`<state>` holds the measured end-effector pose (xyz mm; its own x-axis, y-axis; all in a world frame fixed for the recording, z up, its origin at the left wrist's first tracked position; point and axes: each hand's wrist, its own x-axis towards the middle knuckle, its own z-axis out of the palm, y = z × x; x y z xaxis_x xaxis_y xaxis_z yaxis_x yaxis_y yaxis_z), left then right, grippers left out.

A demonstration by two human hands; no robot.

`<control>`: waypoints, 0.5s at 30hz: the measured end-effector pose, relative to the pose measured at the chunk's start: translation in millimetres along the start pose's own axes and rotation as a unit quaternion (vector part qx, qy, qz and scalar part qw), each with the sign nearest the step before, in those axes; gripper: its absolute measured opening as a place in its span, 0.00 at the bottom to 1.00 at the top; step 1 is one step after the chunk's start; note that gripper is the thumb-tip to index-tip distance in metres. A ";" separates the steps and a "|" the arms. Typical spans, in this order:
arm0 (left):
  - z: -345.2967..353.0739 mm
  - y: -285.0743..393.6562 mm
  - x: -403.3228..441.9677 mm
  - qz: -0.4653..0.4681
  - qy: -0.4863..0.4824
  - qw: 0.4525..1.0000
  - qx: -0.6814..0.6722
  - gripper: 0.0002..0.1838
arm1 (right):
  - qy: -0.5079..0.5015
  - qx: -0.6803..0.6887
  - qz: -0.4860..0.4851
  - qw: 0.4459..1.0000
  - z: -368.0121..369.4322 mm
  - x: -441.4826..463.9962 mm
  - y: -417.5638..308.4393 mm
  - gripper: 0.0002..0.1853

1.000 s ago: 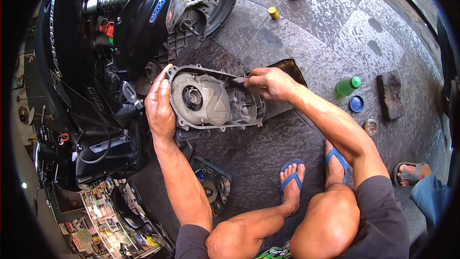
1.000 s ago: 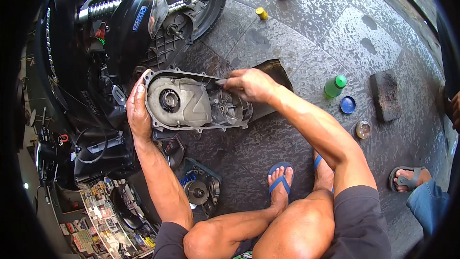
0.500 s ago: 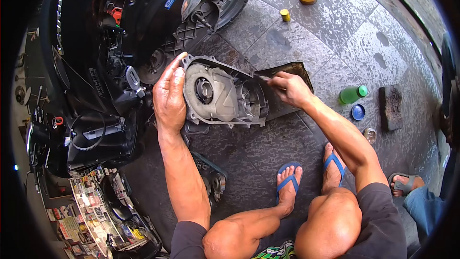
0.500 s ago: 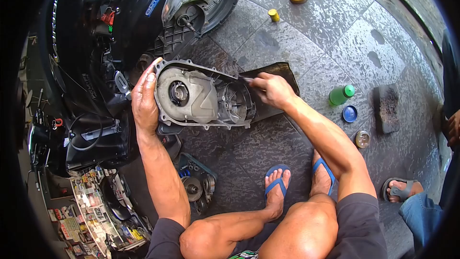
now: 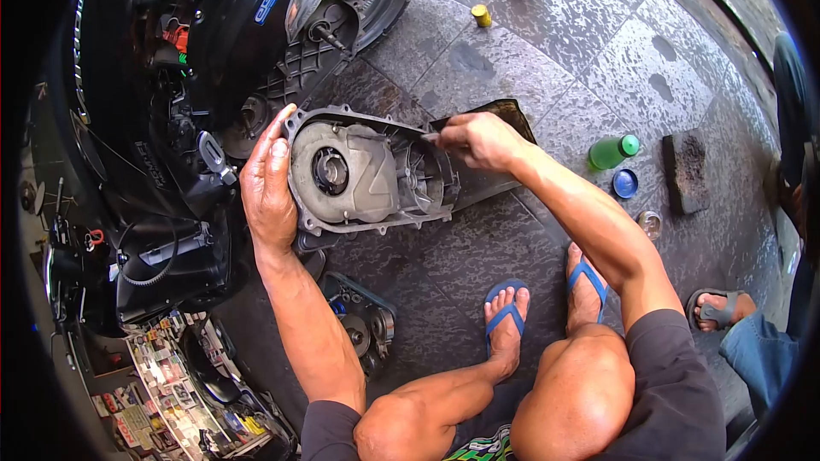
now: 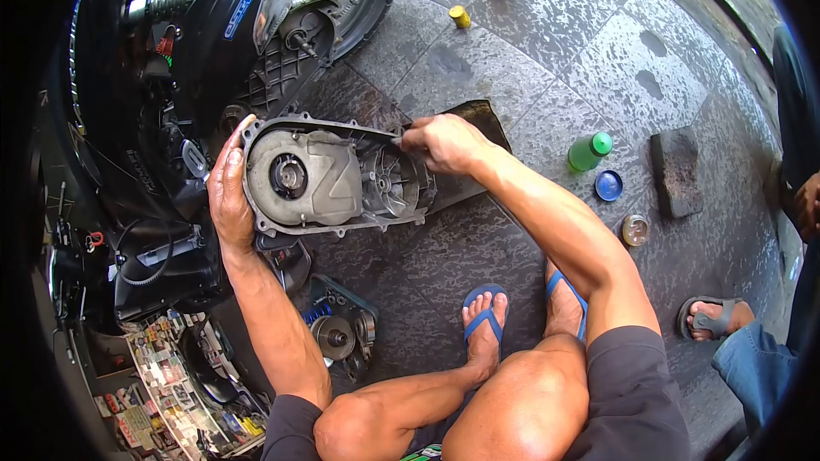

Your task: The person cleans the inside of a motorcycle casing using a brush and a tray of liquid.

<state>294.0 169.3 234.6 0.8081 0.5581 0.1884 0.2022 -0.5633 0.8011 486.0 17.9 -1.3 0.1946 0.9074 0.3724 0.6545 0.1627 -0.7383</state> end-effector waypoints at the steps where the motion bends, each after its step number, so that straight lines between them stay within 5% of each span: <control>1: -2.6 -6.1 -0.5 0.006 0.004 1.000 -0.008 0.24 | 0.004 0.007 -0.023 1.000 -4.6 0.0 -5.9 0.13; 4: -2.7 -6.2 -2.0 -0.002 -0.010 1.000 0.000 0.28 | 0.132 0.063 -0.160 0.976 -2.8 1.5 -28.7 0.13; 6: -3.7 -9.1 -0.8 0.000 -0.008 1.000 0.006 0.28 | 0.090 0.080 -0.044 0.992 3.5 -1.9 -18.8 0.12; 9: -2.8 -7.1 0.6 0.009 -0.019 1.000 0.012 0.28 | 0.150 0.117 -0.016 0.982 11.7 -5.5 -25.3 0.10; 12: 3.8 1.7 -3.4 -0.007 -0.025 1.000 -0.014 0.28 | 0.107 0.441 0.182 0.872 20.7 -10.4 -49.6 0.08; 15: 6.5 4.0 -3.8 -0.007 -0.027 0.999 -0.018 0.28 | 0.192 0.414 0.264 0.850 27.3 -8.1 -39.8 0.08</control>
<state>295.4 161.0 233.3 0.8347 0.5307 0.1467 0.1945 -0.5334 0.8232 438.5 14.7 9.8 0.6299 0.7709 -0.0944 -0.3053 0.1340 -0.9428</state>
